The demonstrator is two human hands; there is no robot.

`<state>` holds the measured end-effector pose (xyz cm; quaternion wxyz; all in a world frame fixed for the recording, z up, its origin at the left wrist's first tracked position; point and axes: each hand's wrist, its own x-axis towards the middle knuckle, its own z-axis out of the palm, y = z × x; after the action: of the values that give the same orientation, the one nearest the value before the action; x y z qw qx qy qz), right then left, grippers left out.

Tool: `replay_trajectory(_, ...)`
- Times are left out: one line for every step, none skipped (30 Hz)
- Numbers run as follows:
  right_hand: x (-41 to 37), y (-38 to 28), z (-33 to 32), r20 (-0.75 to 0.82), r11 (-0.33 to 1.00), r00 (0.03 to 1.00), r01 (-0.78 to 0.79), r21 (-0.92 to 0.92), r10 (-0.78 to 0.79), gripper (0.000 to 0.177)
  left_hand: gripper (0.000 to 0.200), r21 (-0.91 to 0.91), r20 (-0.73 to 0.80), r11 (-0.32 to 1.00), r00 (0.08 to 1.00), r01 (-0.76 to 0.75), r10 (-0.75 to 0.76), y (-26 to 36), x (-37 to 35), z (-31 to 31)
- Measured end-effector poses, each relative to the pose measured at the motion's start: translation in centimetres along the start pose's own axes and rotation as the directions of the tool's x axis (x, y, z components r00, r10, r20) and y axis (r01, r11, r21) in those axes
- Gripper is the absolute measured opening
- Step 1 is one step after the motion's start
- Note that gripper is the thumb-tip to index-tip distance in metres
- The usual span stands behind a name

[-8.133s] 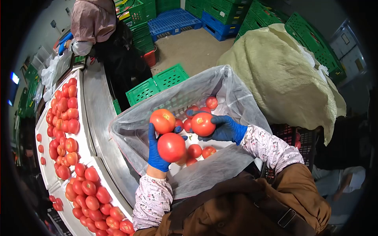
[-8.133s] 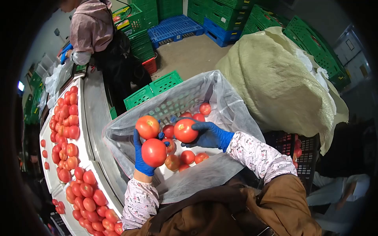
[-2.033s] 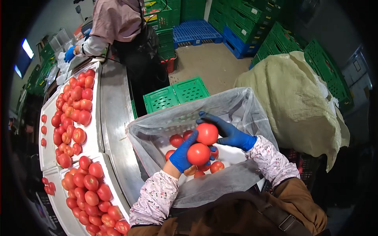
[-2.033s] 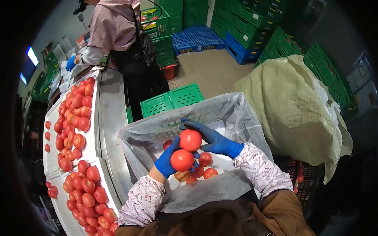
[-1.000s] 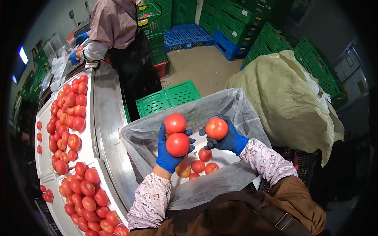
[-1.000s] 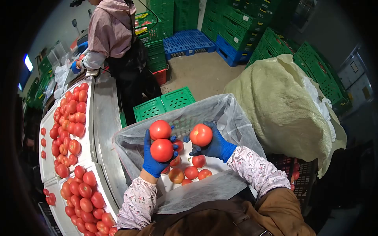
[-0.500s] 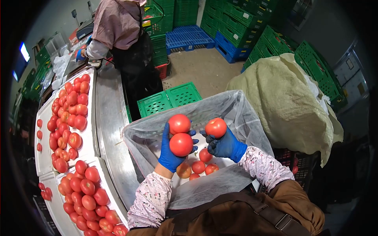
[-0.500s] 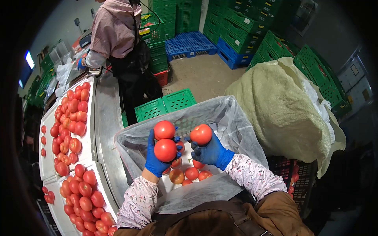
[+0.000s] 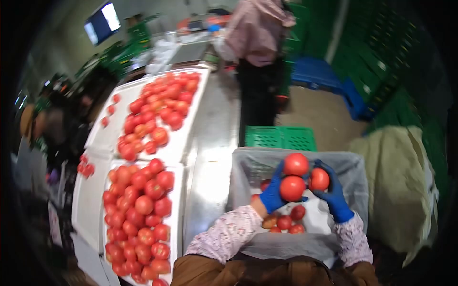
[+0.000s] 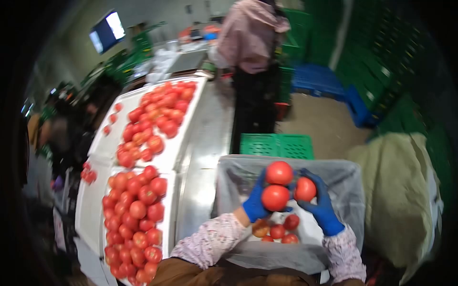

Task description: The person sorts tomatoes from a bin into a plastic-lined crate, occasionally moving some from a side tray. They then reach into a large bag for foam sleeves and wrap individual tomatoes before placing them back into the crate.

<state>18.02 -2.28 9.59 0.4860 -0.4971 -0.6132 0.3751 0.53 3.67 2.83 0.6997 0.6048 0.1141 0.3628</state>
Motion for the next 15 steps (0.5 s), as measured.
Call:
replay_trajectory(0.4,-0.4,0.4,0.069,0.932,0.988,0.155,-0.326,-0.141,0.064,0.083,-0.538,-0.093,0.83,0.968,0.15,-0.235,2.1,-0.2,0.8)
replay_trajectory(0.4,-0.8,1.2,0.089,0.815,0.982,0.189,-0.547,-0.168,0.069,0.084,-0.442,-0.157,0.895,0.978,0.058,-0.14,1.4,-0.1,0.9)
replay_trajectory(0.8,-0.9,2.2,0.114,0.819,0.976,0.22,-0.53,-0.188,0.069,0.086,-0.339,-0.197,0.94,0.979,-0.026,-0.044,1.5,-0.1,0.8)
replay_trajectory(1.2,-1.0,2.9,0.109,0.848,0.977,0.212,-0.486,-0.181,0.073,0.086,-0.323,-0.217,0.945,0.976,-0.041,-0.032,1.7,-0.4,0.0)
replay_trajectory(1.5,-1.5,3.5,0.1,0.872,0.98,0.197,-0.447,-0.17,0.077,0.081,-0.79,-0.032,0.608,0.984,0.081,-0.173,2.9,-0.2,-0.6)
replay_trajectory(2.1,-3.0,4.2,0.113,0.895,0.976,0.214,-0.39,-0.184,0.081,0.077,-0.974,0.203,0.062,0.962,0.218,-0.182,4.1,-0.2,-0.9)
replay_trajectory(2.4,-3.7,4.8,0.121,0.895,0.974,0.224,-0.386,-0.191,0.081,0.077,-0.975,0.195,0.07,0.964,0.21,-0.179,5.2,-0.6,-0.6)
replay_trajectory(2.7,-4.1,5.2,0.075,0.891,0.962,0.272,-0.363,-0.262,0.081,0.066,-0.804,-0.135,0.592,0.986,-0.053,-0.094,6.7,-1.0,-0.1)
replay_trajectory(2.9,-4.5,5.4,0.025,0.884,0.943,0.32,-0.342,-0.332,0.081,0.055,-0.33,-0.361,0.902,0.92,-0.278,0.151,7.8,-1.3,-0.3)
replay_trajectory(2.9,-5.0,5.2,0.023,0.852,0.929,0.348,-0.391,-0.368,0.078,0.041,-0.427,-0.522,0.86,0.853,-0.28,0.019,8.2,-1.5,-1.3)
replay_trajectory(2.8,-5.0,4.9,0.018,0.852,0.928,0.348,-0.391,-0.371,0.078,0.04,-0.248,-0.603,0.954,0.798,-0.168,-0.016,9.1,-2.4,-2.8)
replay_trajectory(2.4,-4.7,4.2,0.048,0.885,0.943,0.325,-0.332,-0.329,0.076,0.044,-0.353,-0.705,0.863,0.709,-0.362,0.009,5.6,-2.6,-6.8)
replay_trajectory(1.7,-4.2,3.6,0.079,0.916,0.956,0.293,-0.274,-0.282,0.075,0.03,0.375,-0.638,0.872,0.594,-0.316,0.49,10.2,-3.2,-6.1)
replay_trajectory(0.9,-3.4,3.1,0.058,0.929,0.957,0.291,-0.23,-0.286,0.071,0.033,-0.14,-0.736,0.845,0.625,-0.517,0.26,12.2,-4.4,-7.7)
replay_trajectory(0.2,-2.6,2.2,0.047,0.931,0.96,0.279,-0.236,-0.276,0.071,0.048,-0.604,-0.647,0.546,0.757,-0.581,0.089,12.0,-6.0,-12.3)
